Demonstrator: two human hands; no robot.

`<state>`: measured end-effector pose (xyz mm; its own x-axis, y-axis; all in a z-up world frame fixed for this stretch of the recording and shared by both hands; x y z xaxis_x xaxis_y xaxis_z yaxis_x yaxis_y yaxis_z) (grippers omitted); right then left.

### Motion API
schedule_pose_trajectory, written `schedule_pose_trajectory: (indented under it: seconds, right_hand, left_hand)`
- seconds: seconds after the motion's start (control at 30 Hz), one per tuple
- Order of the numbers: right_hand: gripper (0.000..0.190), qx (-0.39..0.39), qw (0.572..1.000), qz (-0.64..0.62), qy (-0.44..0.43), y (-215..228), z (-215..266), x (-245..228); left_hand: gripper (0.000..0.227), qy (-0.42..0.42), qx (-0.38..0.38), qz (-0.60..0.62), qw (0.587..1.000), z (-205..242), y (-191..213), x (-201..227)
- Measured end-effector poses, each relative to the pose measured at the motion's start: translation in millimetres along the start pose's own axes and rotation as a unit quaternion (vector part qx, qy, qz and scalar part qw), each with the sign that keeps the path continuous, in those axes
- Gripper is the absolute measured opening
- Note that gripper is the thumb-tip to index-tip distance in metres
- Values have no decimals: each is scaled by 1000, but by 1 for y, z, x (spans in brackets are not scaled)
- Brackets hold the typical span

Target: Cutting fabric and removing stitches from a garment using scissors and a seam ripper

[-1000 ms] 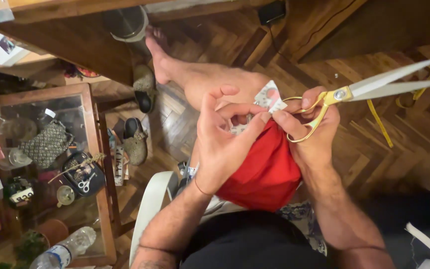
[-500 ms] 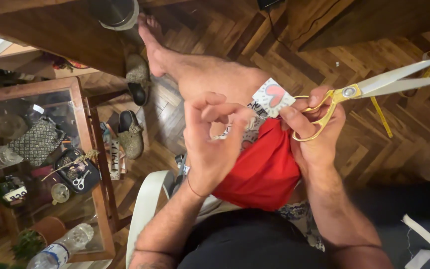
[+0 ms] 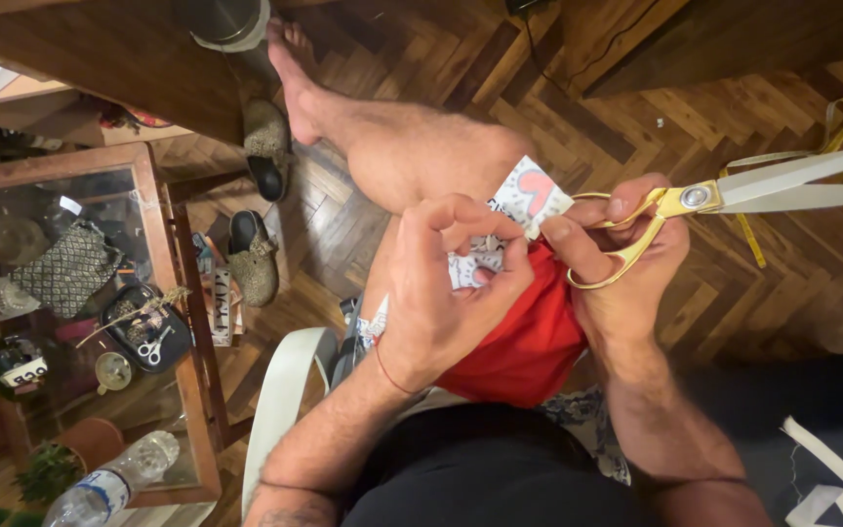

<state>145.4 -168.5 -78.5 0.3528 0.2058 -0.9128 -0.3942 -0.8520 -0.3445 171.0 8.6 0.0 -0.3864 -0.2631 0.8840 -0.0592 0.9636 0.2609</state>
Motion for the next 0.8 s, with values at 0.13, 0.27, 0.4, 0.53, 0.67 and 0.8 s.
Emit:
schedule_pose_trajectory:
  seconds: [0.13,0.27,0.4,0.53,0.67,0.8]
  right_hand:
    - [52,3,1000,-3,-6,-2,1,-1]
    - [50,-9,1000,-9,-13,-14,-1,-11]
    - [48,-26,999,6,-24,-2,-7,-4]
    - [38,-30,997,73,-23,22,-20,-27]
    - [20,-186,971,146,42,44,-29,-64]
    - [29,-147,955,241,-86,51,-13,-73]
  left_hand:
    - [41,11,18,33,999,1,-1,-4]
    - [43,72,-10,114,991,-2,-2,-15]
    - [43,92,-22,162,982,0,-5,-25]
    - [39,71,-26,183,980,3,-7,-15]
    - [39,109,-44,180,977,8,-14,-13]
    - [23,107,-23,132,985,7,-13,-14]
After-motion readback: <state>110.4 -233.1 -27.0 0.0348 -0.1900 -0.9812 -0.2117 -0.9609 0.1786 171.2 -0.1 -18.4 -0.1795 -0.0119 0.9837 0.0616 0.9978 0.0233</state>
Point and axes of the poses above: each hand's wrist, its own z-axis away from the middle knuckle, its own y-axis out of the back of the hand, x = y × z, the point moved 4 cm from there along -z, towards the middle knuckle, and after that the axes turned 5 degrees about y, right-handed, at the moved point
